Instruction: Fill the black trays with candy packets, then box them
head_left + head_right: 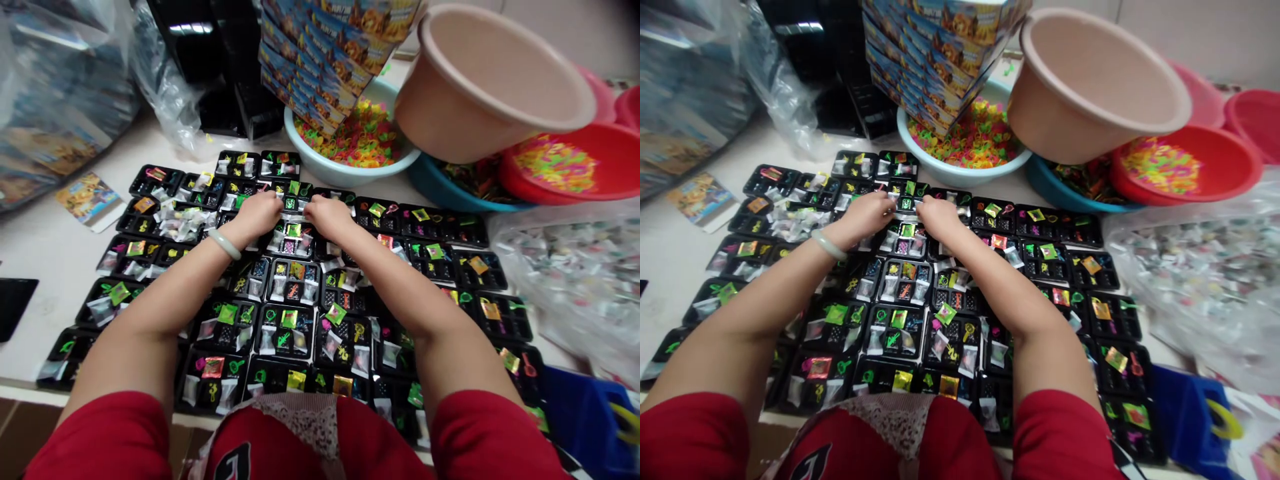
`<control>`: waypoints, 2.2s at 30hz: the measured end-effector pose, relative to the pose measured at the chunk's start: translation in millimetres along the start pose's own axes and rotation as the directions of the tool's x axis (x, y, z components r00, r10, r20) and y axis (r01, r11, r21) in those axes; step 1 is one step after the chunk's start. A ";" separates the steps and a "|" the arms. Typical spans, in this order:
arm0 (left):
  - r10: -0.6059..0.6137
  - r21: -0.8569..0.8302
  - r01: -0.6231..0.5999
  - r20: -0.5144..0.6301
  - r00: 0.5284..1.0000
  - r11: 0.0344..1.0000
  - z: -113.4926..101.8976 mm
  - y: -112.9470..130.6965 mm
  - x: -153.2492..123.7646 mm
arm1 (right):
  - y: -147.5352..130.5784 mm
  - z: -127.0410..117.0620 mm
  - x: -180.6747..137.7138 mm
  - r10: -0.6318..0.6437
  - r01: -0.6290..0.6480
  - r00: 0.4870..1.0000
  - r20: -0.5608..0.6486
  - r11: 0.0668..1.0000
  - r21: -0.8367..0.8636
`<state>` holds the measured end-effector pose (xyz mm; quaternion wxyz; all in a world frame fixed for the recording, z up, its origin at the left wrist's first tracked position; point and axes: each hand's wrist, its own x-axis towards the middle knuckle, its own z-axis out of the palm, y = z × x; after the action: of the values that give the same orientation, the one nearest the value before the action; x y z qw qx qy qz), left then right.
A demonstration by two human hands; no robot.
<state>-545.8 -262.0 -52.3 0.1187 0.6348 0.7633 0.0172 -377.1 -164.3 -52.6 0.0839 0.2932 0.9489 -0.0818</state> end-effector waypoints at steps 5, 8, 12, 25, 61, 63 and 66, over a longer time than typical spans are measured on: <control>0.097 0.092 -0.108 0.121 0.988 0.990 1.0 5.3 20.3 | -9.2 -0.2 18.4 -0.068 0.075 0.995 0.072 0.992 -0.099; 0.112 0.093 -0.126 0.147 0.983 0.988 3.7 4.2 25.6 | -16.2 -0.4 19.9 -0.048 0.060 0.993 0.110 0.992 -0.109; 0.150 0.081 -0.164 0.155 0.976 0.983 6.3 3.6 28.8 | -22.5 1.3 19.8 -0.032 0.041 0.994 0.106 0.995 -0.086; 0.193 -0.216 -0.217 -0.129 0.973 0.952 12.1 -34.3 23.1 | -6.9 10.8 20.2 0.005 -0.007 1.000 0.024 0.997 0.079; -0.061 -0.626 -0.077 -0.195 0.979 0.776 -4.1 61.5 62.3 | 146.5 24.3 -107.7 0.426 -0.256 0.870 -0.250 0.821 0.510; -0.111 -0.581 -0.022 -0.193 0.975 0.813 -11.3 32.1 50.0 | 125.3 19.9 -94.6 0.279 -0.108 0.926 -0.254 0.840 0.531; -0.054 -0.486 0.009 -0.080 0.995 0.874 -7.1 12.4 39.2 | 83.4 12.4 -64.7 0.089 0.001 0.980 -0.178 0.893 0.451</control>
<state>-541.7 -220.5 -49.5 0.2393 0.5708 0.7495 0.2349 -275.4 -134.0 -60.1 -0.0769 0.3327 0.9011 -0.2674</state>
